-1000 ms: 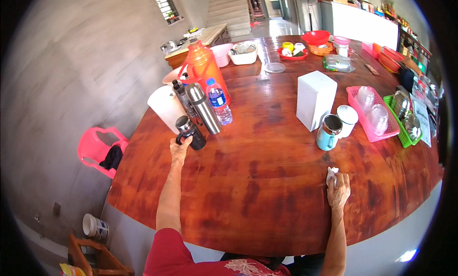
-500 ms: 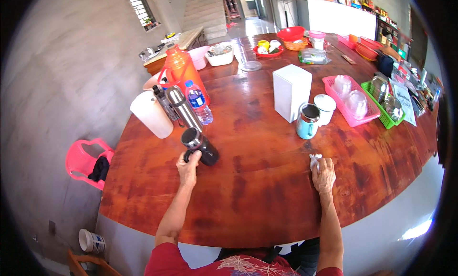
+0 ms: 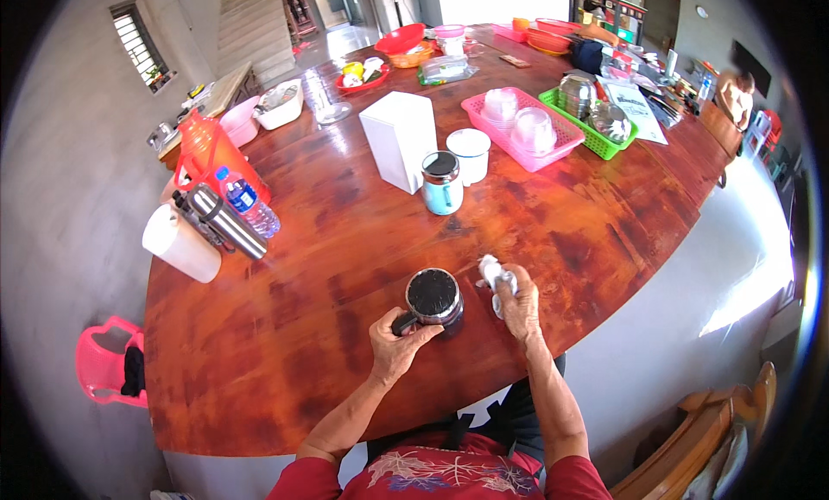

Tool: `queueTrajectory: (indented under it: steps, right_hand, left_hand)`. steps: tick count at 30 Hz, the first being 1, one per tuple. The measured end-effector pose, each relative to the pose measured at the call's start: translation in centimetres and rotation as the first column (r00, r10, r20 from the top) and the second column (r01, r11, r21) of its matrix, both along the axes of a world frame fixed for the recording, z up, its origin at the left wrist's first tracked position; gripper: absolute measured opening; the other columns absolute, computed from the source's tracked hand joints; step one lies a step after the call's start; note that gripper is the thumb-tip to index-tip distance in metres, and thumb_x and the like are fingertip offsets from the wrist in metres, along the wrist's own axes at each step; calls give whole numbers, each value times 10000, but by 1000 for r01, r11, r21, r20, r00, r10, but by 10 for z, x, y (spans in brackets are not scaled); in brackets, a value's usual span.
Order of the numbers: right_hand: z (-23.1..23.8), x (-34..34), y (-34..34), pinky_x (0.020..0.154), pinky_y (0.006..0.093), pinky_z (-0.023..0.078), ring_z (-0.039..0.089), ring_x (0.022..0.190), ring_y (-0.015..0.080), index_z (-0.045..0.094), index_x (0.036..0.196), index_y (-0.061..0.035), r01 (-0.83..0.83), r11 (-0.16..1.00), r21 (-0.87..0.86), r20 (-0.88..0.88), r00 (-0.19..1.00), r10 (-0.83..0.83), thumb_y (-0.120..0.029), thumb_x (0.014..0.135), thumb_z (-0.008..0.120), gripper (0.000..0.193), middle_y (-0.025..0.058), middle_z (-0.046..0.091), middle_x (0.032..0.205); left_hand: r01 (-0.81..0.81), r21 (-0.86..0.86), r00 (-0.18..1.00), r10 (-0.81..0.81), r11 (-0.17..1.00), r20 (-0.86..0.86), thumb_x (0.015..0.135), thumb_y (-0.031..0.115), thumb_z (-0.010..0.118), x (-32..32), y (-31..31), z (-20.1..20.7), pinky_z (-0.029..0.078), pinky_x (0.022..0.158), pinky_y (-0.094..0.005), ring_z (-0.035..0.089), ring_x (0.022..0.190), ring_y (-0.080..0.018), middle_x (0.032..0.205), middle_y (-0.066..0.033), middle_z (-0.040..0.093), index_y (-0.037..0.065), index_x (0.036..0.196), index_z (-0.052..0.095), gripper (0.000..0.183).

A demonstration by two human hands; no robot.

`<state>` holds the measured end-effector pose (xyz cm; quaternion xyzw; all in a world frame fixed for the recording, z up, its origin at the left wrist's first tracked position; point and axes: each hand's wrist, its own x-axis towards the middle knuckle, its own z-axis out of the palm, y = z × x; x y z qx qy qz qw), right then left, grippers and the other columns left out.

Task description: The person wipes several items on a wooden table using a white cloth. They clean a small metal cup, a black mug, a stainless steel thermos, a plastic water bottle, and a white plastic pitcher lid. Each item is wiped thoroughly and then placed back on the table.

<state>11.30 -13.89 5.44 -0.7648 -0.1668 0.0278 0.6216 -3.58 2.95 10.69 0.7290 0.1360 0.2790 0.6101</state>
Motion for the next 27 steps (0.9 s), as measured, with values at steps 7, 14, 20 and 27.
queueTrajectory:
  steps: [7,14,20,27]
  right_hand:
    - [112,-49,14,858,418,467,558,971,312,621,1038,-42,-136,970,-199,740,628,240,8,684,618,358,135,580,1040]
    - [129,-60,51,706,389,450,568,936,226,664,734,-119,-45,837,-545,787,317,529,-199,639,677,125,27,602,903]
    - [145,-22,71,675,386,515,636,846,286,683,816,-100,-490,613,-619,230,634,739,-352,853,597,268,74,657,896]
    - [93,-10,57,726,426,488,623,826,375,562,1011,-16,-474,879,51,3,880,474,-287,970,393,321,192,614,850]
  left_hand:
    - [46,86,999,-45,995,-4,673,114,855,-5,-5,-20,334,482,-212,380,569,-19,588,79,427,62,636,514,347]
    - [34,117,988,-51,993,146,700,78,822,-2,-1,-39,359,499,-210,399,570,-20,616,80,466,47,780,578,258]
    - [42,97,997,-48,994,61,689,88,841,-4,-3,-36,365,496,-193,415,580,-18,637,72,469,57,817,556,314]
    - [114,-59,970,-99,992,223,722,2,788,1,-14,-23,503,755,-214,592,906,-105,1060,-44,596,19,1253,487,611]
